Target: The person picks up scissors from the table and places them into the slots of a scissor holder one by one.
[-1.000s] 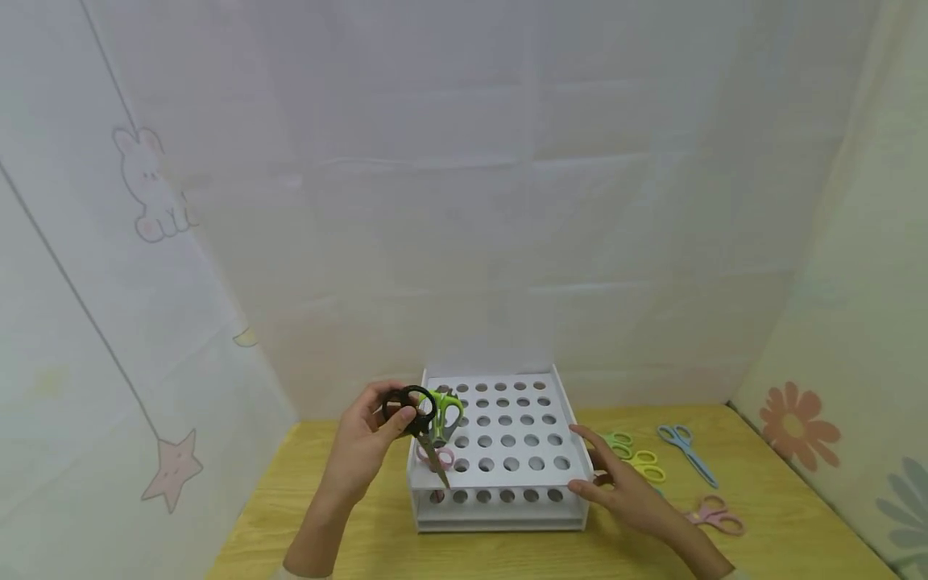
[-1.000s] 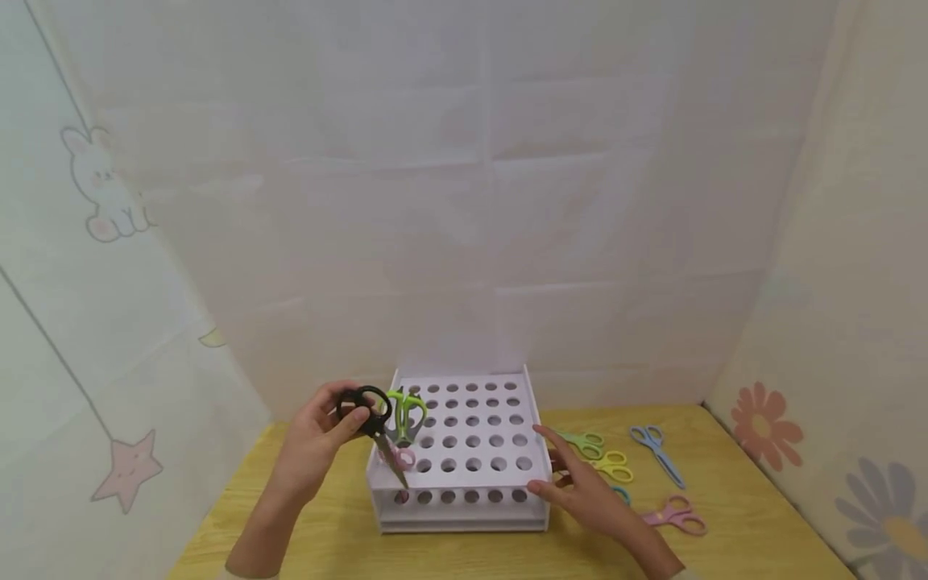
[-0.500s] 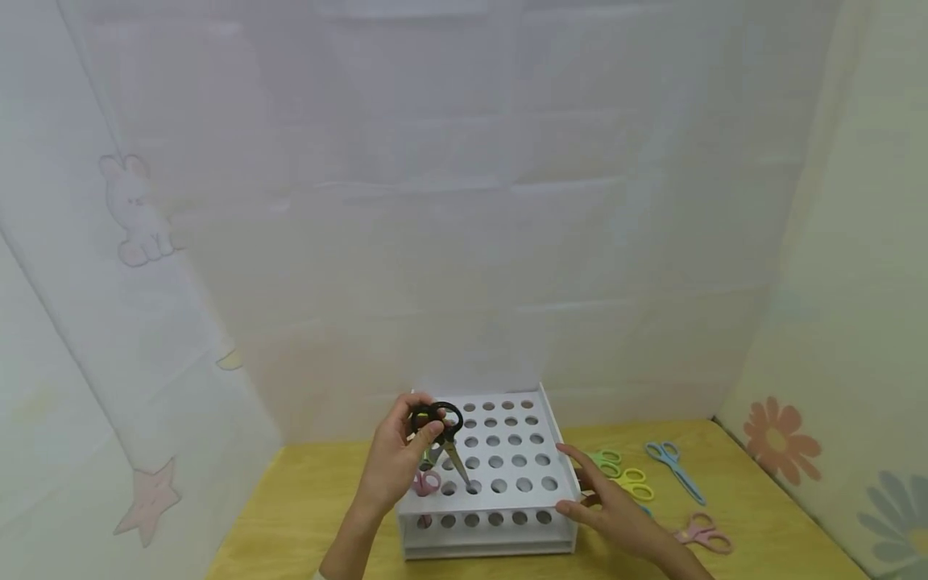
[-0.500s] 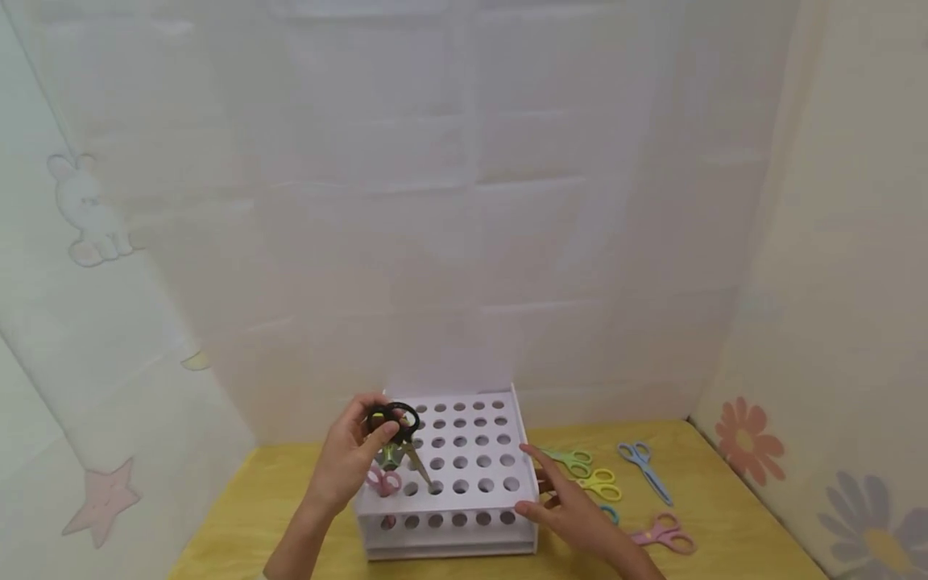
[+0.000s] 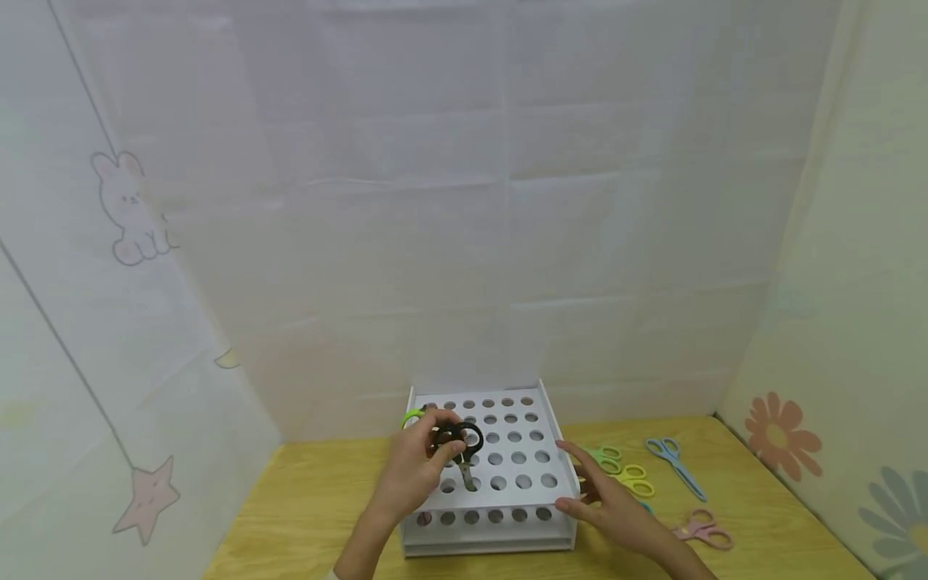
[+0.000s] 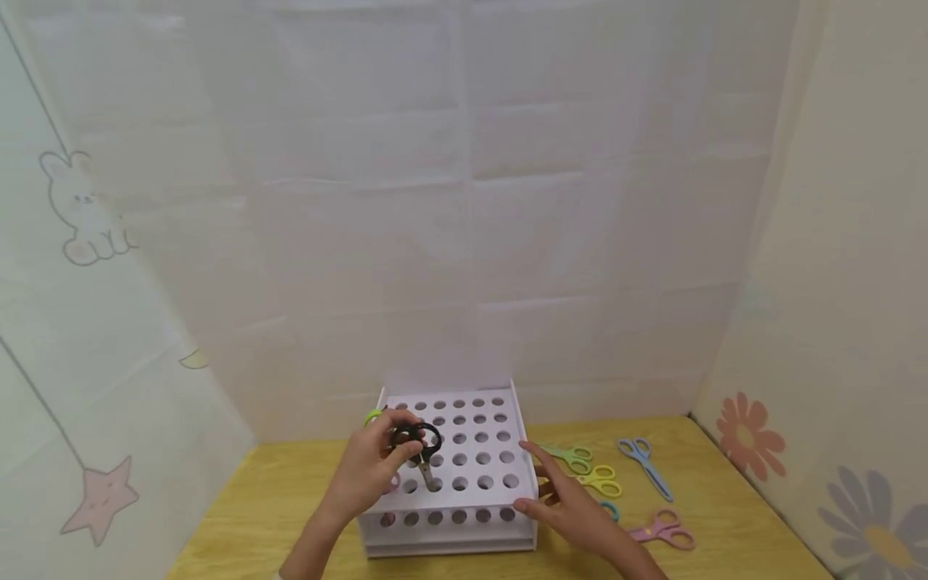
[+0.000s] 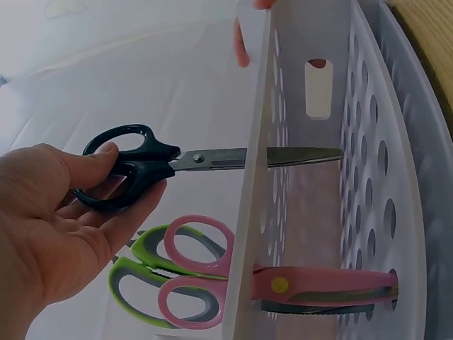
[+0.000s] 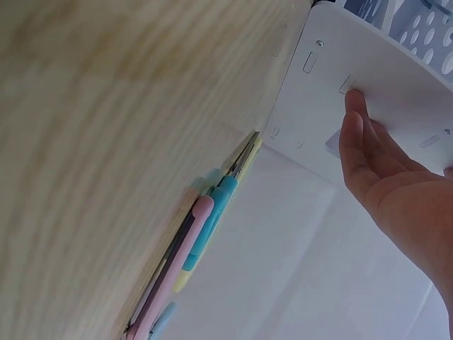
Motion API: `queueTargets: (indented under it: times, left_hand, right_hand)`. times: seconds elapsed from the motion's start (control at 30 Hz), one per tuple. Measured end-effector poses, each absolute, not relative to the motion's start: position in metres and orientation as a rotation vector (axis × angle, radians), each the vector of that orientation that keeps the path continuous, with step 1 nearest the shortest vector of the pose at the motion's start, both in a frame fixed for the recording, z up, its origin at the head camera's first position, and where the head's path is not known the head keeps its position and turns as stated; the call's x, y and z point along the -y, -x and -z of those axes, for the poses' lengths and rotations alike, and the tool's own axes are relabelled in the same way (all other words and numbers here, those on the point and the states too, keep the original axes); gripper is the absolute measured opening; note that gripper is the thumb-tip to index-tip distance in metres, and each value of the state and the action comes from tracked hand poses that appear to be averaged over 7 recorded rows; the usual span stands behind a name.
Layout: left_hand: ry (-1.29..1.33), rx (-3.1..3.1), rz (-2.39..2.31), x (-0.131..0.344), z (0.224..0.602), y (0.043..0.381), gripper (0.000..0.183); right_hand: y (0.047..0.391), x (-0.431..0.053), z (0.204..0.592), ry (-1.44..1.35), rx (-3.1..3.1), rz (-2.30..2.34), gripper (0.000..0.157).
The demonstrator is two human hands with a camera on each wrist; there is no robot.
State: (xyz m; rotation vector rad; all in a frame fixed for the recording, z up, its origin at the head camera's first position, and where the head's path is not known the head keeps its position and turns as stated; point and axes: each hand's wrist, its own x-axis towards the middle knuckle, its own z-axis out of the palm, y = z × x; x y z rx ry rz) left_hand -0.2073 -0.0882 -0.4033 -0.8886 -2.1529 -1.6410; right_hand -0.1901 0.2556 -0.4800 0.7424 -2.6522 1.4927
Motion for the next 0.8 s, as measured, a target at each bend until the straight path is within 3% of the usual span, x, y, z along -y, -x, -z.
queueTargets:
  times: [0.8]
  left_hand:
    - [1.035, 2.395, 1.347, 0.075, 0.413, 0.209, 0.029]
  right_hand:
    - [0.191, -0.256, 0.476, -0.732, 2.647, -1.441, 0.083]
